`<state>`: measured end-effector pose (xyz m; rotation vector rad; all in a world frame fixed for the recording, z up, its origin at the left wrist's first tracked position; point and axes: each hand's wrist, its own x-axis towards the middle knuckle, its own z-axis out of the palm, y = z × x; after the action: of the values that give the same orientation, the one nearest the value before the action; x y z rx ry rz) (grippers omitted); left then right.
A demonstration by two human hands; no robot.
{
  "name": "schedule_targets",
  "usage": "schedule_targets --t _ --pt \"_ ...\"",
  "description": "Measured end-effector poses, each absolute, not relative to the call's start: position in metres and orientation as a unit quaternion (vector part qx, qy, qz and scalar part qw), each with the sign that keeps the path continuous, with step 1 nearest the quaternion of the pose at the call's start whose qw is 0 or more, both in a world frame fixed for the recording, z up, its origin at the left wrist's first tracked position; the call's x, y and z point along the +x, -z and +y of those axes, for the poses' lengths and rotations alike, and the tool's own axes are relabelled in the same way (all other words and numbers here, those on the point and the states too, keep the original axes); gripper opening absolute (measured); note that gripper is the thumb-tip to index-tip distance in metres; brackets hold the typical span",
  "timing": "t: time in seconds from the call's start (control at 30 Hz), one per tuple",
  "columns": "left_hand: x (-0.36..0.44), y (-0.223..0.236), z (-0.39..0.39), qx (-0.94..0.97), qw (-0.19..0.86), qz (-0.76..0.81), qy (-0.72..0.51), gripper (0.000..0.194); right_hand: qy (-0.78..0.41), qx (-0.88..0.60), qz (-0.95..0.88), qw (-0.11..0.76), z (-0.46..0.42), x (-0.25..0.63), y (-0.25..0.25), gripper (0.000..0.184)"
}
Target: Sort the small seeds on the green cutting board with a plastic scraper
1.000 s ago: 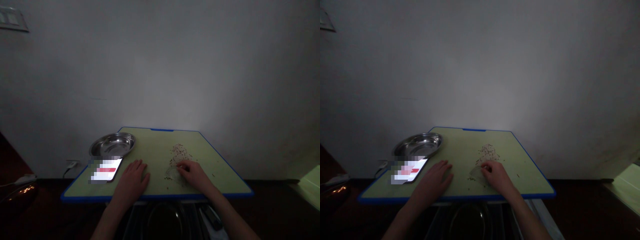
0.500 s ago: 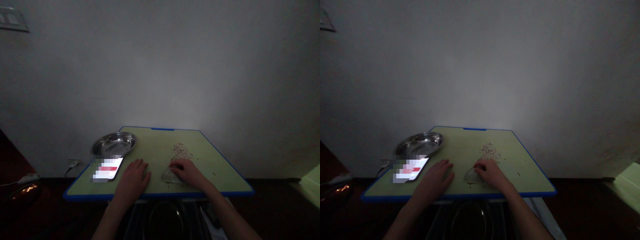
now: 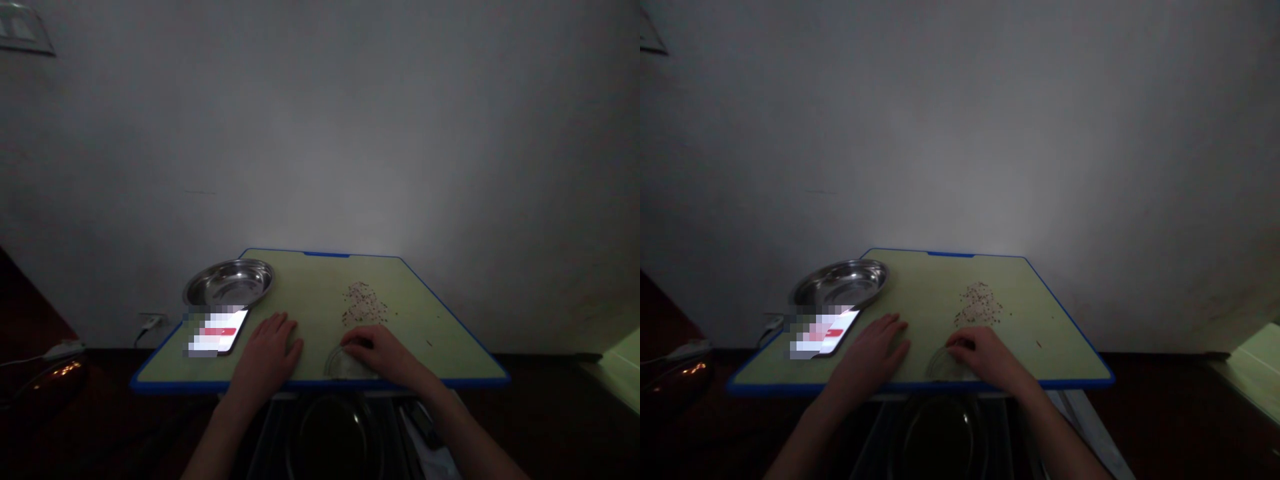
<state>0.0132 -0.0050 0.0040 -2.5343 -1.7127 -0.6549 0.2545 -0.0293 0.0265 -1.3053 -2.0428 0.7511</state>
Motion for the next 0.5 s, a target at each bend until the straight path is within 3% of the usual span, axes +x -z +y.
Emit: schedule_targets --t 0.27,0.5 --pt "0.012 -0.004 -0.005 -0.812 0.004 -0.543 0.214 0.033 -0.312 -0.511 -0.732 0.324 -0.032 0.264 -0.027 0.019" --pt "0.015 -0.004 -0.007 -0.806 -0.009 -0.542 0.238 0.031 -0.284 -0.572 -0.630 0.442 -0.043 0.296 -0.021 0.027"
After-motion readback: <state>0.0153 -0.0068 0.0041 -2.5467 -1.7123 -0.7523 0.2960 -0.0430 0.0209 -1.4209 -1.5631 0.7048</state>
